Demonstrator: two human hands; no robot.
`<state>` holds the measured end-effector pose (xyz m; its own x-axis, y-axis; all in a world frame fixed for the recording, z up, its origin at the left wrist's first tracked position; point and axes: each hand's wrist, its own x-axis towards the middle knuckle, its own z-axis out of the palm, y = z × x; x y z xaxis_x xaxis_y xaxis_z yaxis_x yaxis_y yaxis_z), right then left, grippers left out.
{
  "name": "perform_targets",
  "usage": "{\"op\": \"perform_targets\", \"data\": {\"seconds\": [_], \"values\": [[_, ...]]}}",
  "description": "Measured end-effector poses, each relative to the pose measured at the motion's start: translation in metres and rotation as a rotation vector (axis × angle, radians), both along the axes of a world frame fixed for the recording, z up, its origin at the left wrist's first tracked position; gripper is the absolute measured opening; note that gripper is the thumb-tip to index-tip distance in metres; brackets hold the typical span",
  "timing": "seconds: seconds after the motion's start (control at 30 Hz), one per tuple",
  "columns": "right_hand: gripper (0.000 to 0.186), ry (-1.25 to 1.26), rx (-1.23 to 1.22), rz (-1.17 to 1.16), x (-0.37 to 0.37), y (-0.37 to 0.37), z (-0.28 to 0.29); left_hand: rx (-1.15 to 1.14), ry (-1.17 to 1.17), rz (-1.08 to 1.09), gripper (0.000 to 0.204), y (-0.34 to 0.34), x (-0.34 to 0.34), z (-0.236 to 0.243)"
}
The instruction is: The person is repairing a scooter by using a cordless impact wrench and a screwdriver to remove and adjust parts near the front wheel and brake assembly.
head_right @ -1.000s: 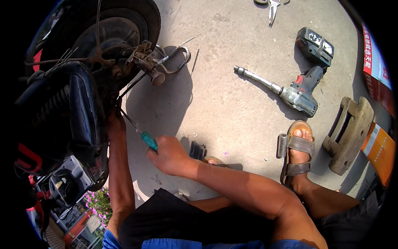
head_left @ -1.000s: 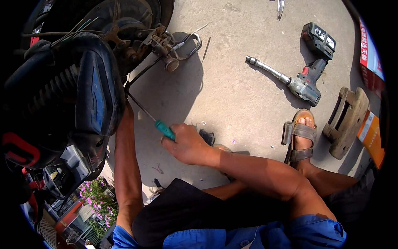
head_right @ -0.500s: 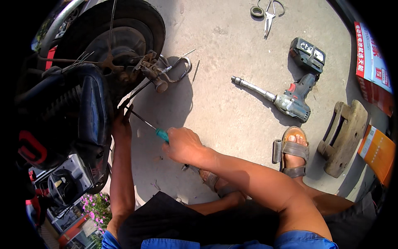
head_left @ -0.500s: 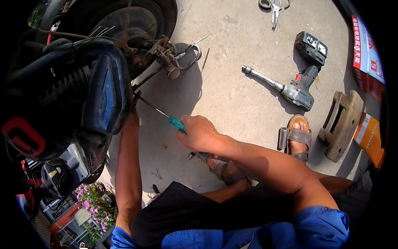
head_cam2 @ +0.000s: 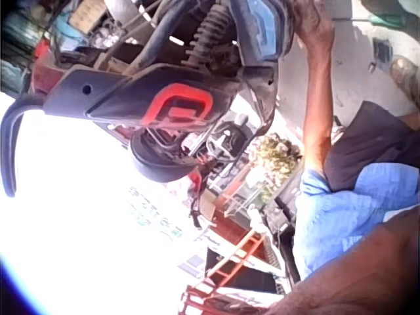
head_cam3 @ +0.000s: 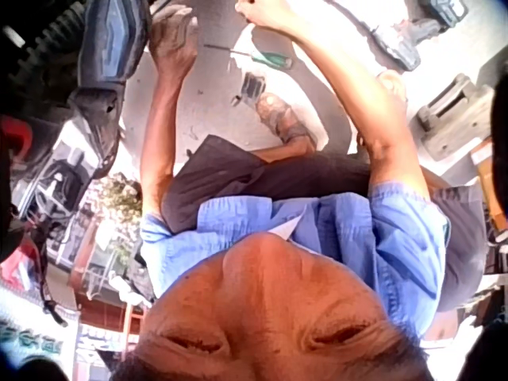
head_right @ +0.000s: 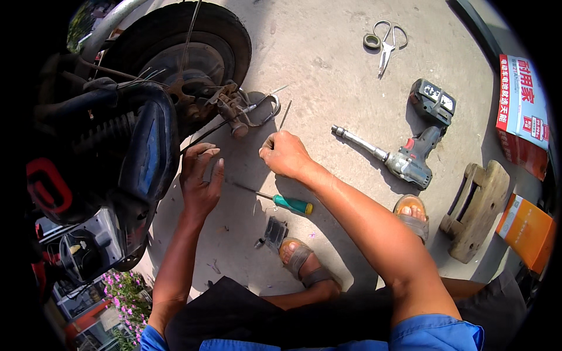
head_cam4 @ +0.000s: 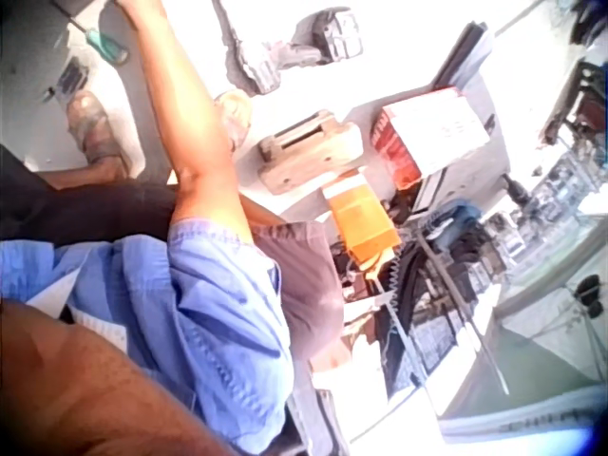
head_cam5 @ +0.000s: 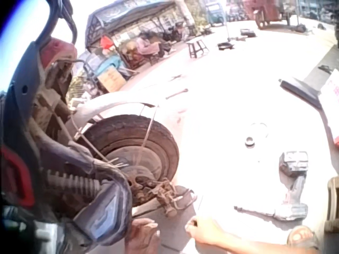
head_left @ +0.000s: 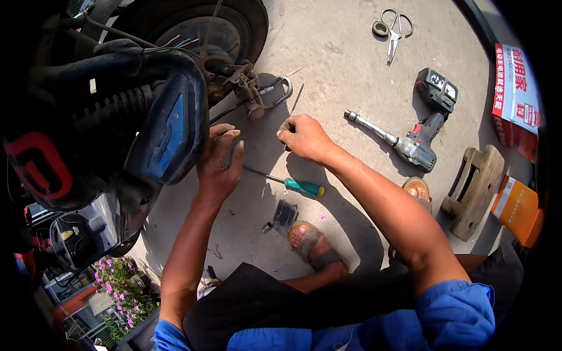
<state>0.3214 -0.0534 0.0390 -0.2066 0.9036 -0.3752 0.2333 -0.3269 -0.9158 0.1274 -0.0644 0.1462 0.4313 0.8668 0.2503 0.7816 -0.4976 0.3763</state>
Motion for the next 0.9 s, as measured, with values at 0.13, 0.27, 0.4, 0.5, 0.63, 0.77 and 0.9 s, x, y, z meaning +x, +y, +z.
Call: {"op": "perform_targets", "data": {"seconds": [0.13,0.27,0.4,0.5,0.63,0.77,0.9], "values": [[0.022,0.761,-0.477,-0.436,0.013,0.053,0.016,0.064,0.123,0.024,0.026,0.014,0.011,0.006],[0.017,0.983,-0.519,-0.609,0.007,0.083,-0.004,0.067,0.288,0.074,0.034,0.023,0.013,0.000],[0.018,0.911,-0.437,-0.604,0.008,0.071,0.006,-0.010,0.400,0.128,0.028,0.023,0.017,-0.003],[0.023,0.948,-0.424,-0.609,0.019,0.051,0.007,-0.023,0.411,0.137,0.015,0.021,0.014,-0.007],[0.026,0.990,-0.429,-0.690,0.024,0.041,0.005,-0.027,0.325,0.118,0.011,0.020,0.012,-0.012],[0.026,0.925,-0.411,-0.780,0.025,0.041,-0.002,-0.069,0.210,0.130,0.010,0.018,0.006,-0.019],[0.025,0.904,-0.351,-0.759,0.026,0.040,0.002,-0.132,0.214,0.180,0.010,0.017,0.006,-0.023]]}}
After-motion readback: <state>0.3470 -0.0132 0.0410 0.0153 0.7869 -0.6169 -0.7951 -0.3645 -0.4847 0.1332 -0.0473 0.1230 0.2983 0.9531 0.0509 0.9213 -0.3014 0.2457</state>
